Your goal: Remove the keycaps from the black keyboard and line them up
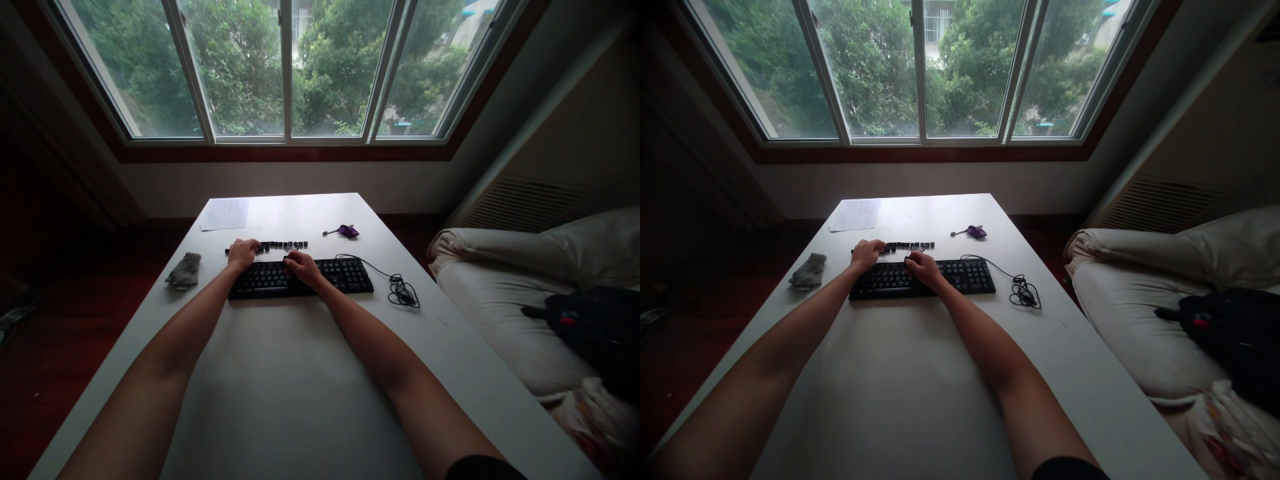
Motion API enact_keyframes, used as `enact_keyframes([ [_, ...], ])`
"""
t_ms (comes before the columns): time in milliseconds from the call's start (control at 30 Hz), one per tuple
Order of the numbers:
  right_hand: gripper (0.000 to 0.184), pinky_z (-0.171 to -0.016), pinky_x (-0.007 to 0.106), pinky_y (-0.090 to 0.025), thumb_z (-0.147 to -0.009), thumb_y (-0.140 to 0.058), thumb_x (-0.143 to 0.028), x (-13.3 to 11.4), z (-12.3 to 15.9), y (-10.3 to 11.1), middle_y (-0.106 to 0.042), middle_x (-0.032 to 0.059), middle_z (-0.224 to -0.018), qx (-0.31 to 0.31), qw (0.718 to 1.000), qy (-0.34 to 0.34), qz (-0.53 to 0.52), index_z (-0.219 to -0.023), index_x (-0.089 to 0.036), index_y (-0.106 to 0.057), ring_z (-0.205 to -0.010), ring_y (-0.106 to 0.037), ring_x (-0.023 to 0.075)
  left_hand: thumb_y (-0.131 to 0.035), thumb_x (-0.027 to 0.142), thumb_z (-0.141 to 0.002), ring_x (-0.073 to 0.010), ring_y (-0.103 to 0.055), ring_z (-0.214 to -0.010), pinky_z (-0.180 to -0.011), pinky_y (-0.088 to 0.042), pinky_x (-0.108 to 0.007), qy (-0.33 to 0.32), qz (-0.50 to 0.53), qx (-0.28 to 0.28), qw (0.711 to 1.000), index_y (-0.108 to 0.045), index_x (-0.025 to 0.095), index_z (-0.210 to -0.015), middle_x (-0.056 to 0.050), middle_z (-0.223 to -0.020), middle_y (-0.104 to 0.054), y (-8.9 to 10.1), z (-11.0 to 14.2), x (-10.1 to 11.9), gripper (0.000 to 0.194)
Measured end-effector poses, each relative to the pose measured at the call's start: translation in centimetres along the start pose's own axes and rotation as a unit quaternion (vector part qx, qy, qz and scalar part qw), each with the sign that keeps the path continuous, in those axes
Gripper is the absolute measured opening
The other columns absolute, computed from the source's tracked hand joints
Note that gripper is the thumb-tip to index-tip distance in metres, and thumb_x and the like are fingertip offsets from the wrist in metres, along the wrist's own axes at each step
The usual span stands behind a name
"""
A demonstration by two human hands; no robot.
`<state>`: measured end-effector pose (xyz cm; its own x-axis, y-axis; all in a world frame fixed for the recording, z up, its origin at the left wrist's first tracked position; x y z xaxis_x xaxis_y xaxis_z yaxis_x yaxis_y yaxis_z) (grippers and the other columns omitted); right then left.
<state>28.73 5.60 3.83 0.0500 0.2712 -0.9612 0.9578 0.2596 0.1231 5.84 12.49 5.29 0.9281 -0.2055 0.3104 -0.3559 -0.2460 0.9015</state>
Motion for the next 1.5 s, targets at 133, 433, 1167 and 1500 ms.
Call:
enact_keyframes([
  [133,0.023,-0.059,0.027,-0.050,-0.084,-0.061,-0.044,0.2,0.0,0.0,-0.062,-0.0022,-0.065,0.001,1.000,0.009,0.004,-0.081,-0.021,-0.056,-0.058,-0.063,0.0153,-0.053,0.022,-0.089,-0.0266,-0.058,-0.107,-0.097,-0.045,-0.040,0.003,-0.021,-0.015,1.000,-0.072,0.029,-0.113,-0.004,-0.095,-0.074,-0.3,0.1,-0.1,0.032],
  [433,0.024,-0.058,0.026,-0.048,-0.084,-0.060,-0.044,0.1,0.0,0.0,-0.063,-0.0021,-0.063,-0.002,1.000,0.009,0.007,-0.081,-0.021,-0.056,-0.057,-0.062,0.0155,-0.051,0.027,-0.090,-0.0277,-0.058,-0.110,-0.098,-0.044,-0.040,-0.003,-0.038,-0.024,0.999,-0.071,0.029,-0.115,-0.005,-0.101,-0.074,-0.5,0.2,0.2,0.032],
  [1167,0.025,-0.058,0.027,-0.050,-0.082,-0.062,-0.046,-0.5,0.3,0.0,-0.061,-0.0022,-0.065,-0.003,1.000,-0.018,-0.004,-0.082,-0.021,-0.056,-0.061,-0.065,0.0167,-0.047,0.024,-0.090,-0.0290,-0.054,-0.110,-0.097,-0.044,-0.042,-0.029,-0.071,-0.035,0.996,-0.072,0.026,-0.117,-0.009,-0.111,-0.070,-0.8,0.0,1.1,0.037],
  [1500,0.024,-0.058,0.027,-0.049,-0.082,-0.061,-0.044,-0.3,0.1,0.0,-0.061,-0.0025,-0.064,-0.004,1.000,-0.007,-0.004,-0.081,-0.021,-0.056,-0.057,-0.062,0.0153,-0.045,0.025,-0.092,-0.0288,-0.055,-0.106,-0.095,-0.044,-0.042,-0.050,-0.073,-0.019,0.996,-0.073,0.025,-0.118,-0.009,-0.111,-0.070,-0.3,0.6,2.1,0.038],
])
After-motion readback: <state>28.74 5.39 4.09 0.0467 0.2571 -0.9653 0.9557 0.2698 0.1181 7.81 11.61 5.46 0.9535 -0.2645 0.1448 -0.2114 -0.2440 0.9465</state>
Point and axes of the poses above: each hand's wrist, its own z-axis away from the middle knuckle, its own y-axis out of the back of the hand, x = y × z, the point moved 5 cm from there along -z, towards the middle knuckle
